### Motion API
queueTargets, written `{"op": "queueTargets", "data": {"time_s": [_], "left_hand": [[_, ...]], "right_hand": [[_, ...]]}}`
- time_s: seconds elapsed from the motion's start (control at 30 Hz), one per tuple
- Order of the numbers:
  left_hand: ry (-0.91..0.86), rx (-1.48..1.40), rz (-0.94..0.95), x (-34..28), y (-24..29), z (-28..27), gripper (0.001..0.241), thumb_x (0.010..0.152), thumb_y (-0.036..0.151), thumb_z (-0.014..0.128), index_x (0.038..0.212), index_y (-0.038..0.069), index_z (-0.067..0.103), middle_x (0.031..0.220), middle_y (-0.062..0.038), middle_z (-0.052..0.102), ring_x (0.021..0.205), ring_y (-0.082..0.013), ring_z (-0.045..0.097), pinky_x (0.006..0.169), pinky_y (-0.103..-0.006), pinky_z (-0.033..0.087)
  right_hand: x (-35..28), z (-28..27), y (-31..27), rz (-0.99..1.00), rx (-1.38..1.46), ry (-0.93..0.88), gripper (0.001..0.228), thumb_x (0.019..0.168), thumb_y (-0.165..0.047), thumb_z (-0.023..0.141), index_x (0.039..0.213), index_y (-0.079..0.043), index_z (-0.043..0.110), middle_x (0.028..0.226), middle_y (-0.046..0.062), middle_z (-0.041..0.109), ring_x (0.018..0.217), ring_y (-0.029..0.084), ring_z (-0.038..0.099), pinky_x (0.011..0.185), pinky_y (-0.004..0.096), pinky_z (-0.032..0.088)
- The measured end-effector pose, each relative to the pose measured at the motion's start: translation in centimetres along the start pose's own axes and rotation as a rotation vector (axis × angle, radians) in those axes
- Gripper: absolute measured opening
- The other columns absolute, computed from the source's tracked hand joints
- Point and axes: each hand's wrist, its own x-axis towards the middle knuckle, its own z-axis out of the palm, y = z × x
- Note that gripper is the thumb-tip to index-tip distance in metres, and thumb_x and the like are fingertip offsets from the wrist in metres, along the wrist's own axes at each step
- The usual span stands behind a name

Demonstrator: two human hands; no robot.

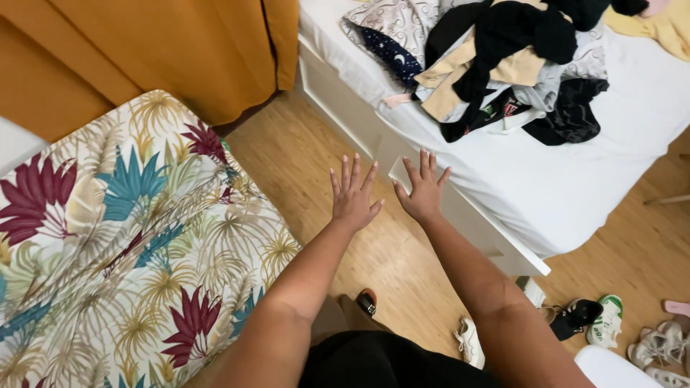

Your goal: The person retrieves a folded floral-patterned sheet from a white cabinet and unfolds it over a green patterned sofa. They spread the sheet across the seat and backrest, tucking the edges underneath the cushions to secure it in place.

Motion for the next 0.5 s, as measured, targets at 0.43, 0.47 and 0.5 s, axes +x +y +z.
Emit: {"op": "queueTargets", "data": {"time_s": [0.43, 0.47, 0.5], "left_hand": [[-0.032, 0.026, 0.078, 7.7, 3.0, 1.3, 0.101, 0.085, 0.054, 0.073, 0.164, 0.034, 0.012, 0.17, -0.02, -0.003, 0.157, -0.0416, -0.006, 0.121, -0.0681, -0.002], [-0.02, 0.007, 0.075, 8.9, 3.0, 1.1, 0.101, 0.085, 0.053, 0.074, 0.163, 0.034, 0.013, 0.17, -0.02, -0.002, 0.157, -0.0417, -0.006, 0.121, -0.0679, -0.001], [-0.009, -0.012, 0.071, 10.1, 3.0, 0.9, 0.101, 0.084, 0.051, 0.075, 0.163, 0.035, 0.015, 0.171, -0.02, -0.002, 0.157, -0.0419, -0.006, 0.122, -0.0677, -0.001]], "right_hand": [[4.3, -2.5, 3.9, 0.077, 0.018, 0.061, 0.065, 0.09, -0.045, 0.071, 0.149, -0.023, 0.056, 0.168, 0.02, 0.028, 0.157, 0.041, 0.019, 0.117, 0.074, 0.0], [5.3, -2.4, 4.1, 0.07, 0.022, 0.065, 0.066, 0.09, -0.045, 0.072, 0.149, -0.022, 0.056, 0.167, 0.02, 0.029, 0.157, 0.041, 0.019, 0.117, 0.074, 0.001], [6.4, -2.3, 4.3, 0.063, 0.027, 0.07, 0.066, 0.089, -0.044, 0.072, 0.149, -0.022, 0.056, 0.167, 0.02, 0.029, 0.157, 0.042, 0.02, 0.118, 0.074, 0.002]]}}
